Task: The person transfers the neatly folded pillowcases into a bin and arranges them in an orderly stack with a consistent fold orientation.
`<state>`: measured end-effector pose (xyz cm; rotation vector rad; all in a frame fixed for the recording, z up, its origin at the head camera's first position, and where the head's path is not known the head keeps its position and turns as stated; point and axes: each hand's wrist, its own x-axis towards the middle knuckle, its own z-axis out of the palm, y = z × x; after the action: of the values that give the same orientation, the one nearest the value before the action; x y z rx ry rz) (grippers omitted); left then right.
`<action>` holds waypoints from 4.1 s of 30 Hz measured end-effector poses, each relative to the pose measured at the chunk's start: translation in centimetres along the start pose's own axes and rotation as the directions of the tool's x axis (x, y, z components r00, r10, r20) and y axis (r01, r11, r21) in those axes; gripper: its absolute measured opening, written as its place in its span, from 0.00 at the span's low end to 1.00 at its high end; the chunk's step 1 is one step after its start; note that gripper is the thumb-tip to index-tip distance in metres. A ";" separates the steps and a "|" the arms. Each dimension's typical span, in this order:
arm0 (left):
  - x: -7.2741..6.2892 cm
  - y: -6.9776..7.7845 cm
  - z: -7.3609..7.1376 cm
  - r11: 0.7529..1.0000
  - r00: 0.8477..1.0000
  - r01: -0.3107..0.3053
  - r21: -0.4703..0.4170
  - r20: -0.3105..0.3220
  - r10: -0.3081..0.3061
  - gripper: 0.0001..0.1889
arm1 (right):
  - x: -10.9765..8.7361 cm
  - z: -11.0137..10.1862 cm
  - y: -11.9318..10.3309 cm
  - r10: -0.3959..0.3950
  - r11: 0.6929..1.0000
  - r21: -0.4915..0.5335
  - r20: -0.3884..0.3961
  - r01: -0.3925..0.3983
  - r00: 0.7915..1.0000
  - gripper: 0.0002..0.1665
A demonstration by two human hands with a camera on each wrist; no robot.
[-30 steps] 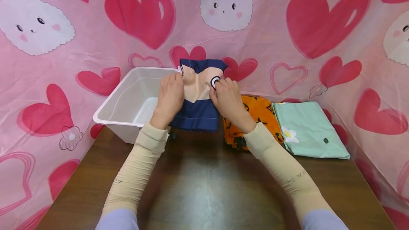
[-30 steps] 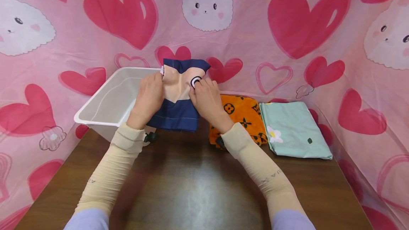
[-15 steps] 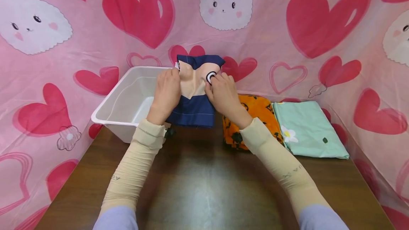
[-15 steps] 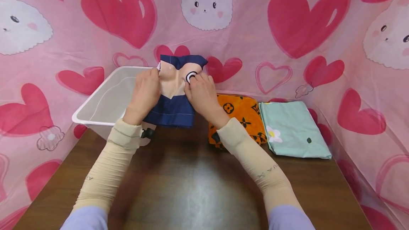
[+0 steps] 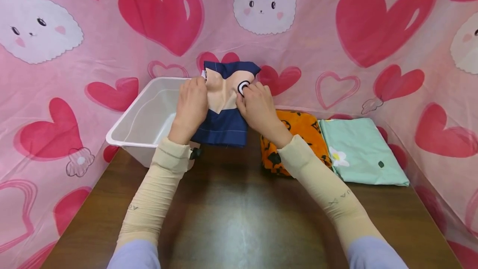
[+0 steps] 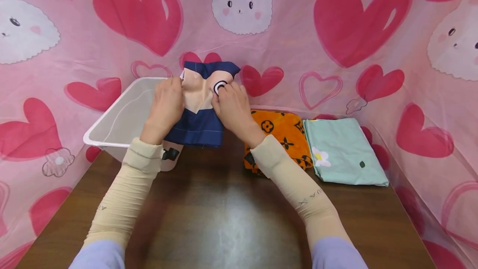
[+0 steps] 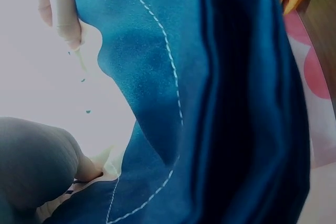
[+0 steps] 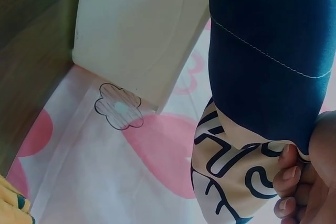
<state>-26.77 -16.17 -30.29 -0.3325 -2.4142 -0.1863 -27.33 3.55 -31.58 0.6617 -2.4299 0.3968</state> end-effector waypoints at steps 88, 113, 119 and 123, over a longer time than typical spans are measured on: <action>-0.6 -4.7 -3.7 0.998 0.994 0.061 -0.012 -0.095 -0.062 0.09 | 2.6 0.7 -4.3 -0.030 0.996 0.086 -0.042 0.034 0.999 0.19; -0.4 -7.9 -4.1 0.993 0.988 0.106 -0.047 -0.103 -0.111 0.10 | 4.1 2.5 -5.6 -0.072 0.993 0.086 -0.052 0.076 0.996 0.20; -0.3 -8.8 -4.3 0.990 0.984 0.119 -0.078 -0.122 -0.128 0.10 | 4.7 2.9 -5.9 -0.085 0.993 0.074 -0.043 0.088 0.995 0.21; -0.4 -9.4 -4.3 0.989 0.984 0.123 -0.076 -0.122 -0.132 0.11 | 5.1 3.2 -6.4 -0.096 0.993 0.063 -0.029 0.098 0.995 0.22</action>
<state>-26.54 -26.16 -27.72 -0.1903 -2.3074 -0.3377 -28.99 -4.94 -30.15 0.7945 -2.3578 0.4422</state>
